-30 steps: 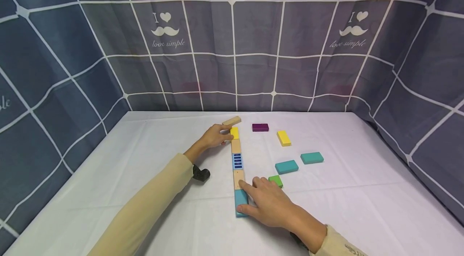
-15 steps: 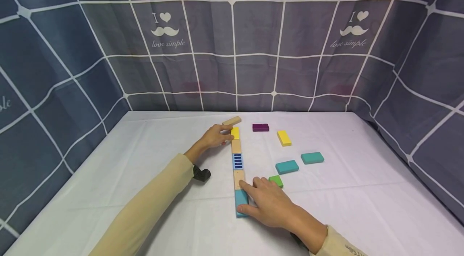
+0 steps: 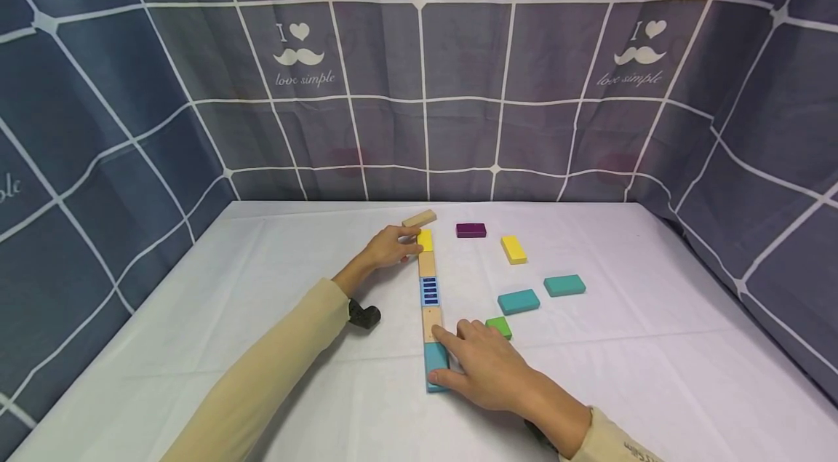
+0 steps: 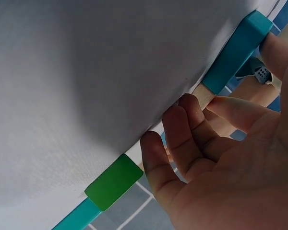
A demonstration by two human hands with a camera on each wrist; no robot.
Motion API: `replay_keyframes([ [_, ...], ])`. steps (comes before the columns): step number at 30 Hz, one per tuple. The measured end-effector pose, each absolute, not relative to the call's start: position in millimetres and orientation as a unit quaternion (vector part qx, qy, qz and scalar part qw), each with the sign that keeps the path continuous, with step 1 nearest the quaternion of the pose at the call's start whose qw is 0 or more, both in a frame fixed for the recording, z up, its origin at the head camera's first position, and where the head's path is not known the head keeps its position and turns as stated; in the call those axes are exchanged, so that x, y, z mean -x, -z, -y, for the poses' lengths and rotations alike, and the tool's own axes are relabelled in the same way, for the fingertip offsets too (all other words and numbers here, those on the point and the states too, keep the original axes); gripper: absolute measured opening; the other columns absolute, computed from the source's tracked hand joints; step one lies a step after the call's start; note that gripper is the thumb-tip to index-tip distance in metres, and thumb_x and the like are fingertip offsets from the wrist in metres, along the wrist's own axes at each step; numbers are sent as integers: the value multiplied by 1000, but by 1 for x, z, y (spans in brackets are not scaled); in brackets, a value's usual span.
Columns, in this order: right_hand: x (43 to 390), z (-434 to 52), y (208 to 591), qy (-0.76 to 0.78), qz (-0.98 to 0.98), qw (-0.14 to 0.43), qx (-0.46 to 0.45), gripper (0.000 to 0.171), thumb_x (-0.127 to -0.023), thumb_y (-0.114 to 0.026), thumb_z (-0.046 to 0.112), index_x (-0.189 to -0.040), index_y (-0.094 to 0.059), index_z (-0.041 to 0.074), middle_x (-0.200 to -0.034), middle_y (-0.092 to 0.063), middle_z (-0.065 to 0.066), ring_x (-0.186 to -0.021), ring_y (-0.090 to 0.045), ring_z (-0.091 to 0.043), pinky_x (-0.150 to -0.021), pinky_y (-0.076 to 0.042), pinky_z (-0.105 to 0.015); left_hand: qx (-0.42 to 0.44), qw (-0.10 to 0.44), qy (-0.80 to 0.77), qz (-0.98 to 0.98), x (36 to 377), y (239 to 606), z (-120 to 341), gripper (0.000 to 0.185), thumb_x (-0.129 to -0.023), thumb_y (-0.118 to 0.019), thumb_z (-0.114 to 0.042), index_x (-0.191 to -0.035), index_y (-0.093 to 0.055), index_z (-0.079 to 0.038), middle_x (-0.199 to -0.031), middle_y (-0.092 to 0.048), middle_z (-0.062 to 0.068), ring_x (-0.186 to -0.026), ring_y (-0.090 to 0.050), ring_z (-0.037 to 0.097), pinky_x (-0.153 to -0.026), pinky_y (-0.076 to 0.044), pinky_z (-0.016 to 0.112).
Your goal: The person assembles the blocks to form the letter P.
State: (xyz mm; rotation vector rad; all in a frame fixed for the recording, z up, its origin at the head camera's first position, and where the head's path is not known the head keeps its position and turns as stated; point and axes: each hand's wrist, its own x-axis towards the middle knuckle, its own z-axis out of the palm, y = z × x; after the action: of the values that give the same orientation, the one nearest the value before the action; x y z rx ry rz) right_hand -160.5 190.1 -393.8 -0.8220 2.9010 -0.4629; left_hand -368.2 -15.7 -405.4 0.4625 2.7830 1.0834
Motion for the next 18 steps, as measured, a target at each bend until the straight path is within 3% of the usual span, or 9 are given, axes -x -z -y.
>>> replay_keyframes([
  [6, 161, -190, 394, 154, -949, 47, 270, 71, -92, -56, 63, -143, -53, 15, -85, -41, 10, -75, -38, -10, -66, -34, -27, -153, 59, -390, -906, 368, 407, 18, 54, -92, -70, -29, -142, -55, -14, -136, -57, 14, -66, -60, 12, -89, -42, 37],
  [10, 161, -190, 393, 156, -949, 50, 271, 72, -91, -55, 64, -144, -53, 15, -86, -42, 10, -76, -38, -10, -66, -34, -27, -164, 65, -391, -903, 365, 407, 19, 52, -93, -69, -29, -141, -56, -15, -101, -71, 14, -65, -59, 14, -90, -42, 39],
  [13, 161, -190, 393, 157, -948, 52, 273, 72, -92, -54, 65, -144, -53, 15, -85, -41, 10, -75, -38, -10, -66, -33, -27, -174, 69, -388, -902, 362, 406, 20, 52, -94, -68, -31, -142, -56, -16, -78, -71, 10, -67, -61, 17, -91, -42, 39],
  [15, 161, -190, 393, 157, -947, 55, 273, 71, -93, -52, 64, -144, -52, 15, -85, -41, 10, -75, -38, -10, -66, -33, -27, -181, 65, -385, -903, 358, 405, 22, 51, -94, -67, -32, -142, -56, -16, -87, -72, 9, -71, -62, 17, -90, -42, 38],
  [18, 161, -191, 393, 161, -948, 62, 269, 72, -95, -46, 66, -145, -51, 15, -88, -43, 10, -78, -40, -10, -68, -36, -29, -199, 67, -377, -902, 353, 403, 24, 52, -95, -66, -33, -142, -55, -15, -116, -68, 11, -69, -64, 17, -86, -46, 37],
])
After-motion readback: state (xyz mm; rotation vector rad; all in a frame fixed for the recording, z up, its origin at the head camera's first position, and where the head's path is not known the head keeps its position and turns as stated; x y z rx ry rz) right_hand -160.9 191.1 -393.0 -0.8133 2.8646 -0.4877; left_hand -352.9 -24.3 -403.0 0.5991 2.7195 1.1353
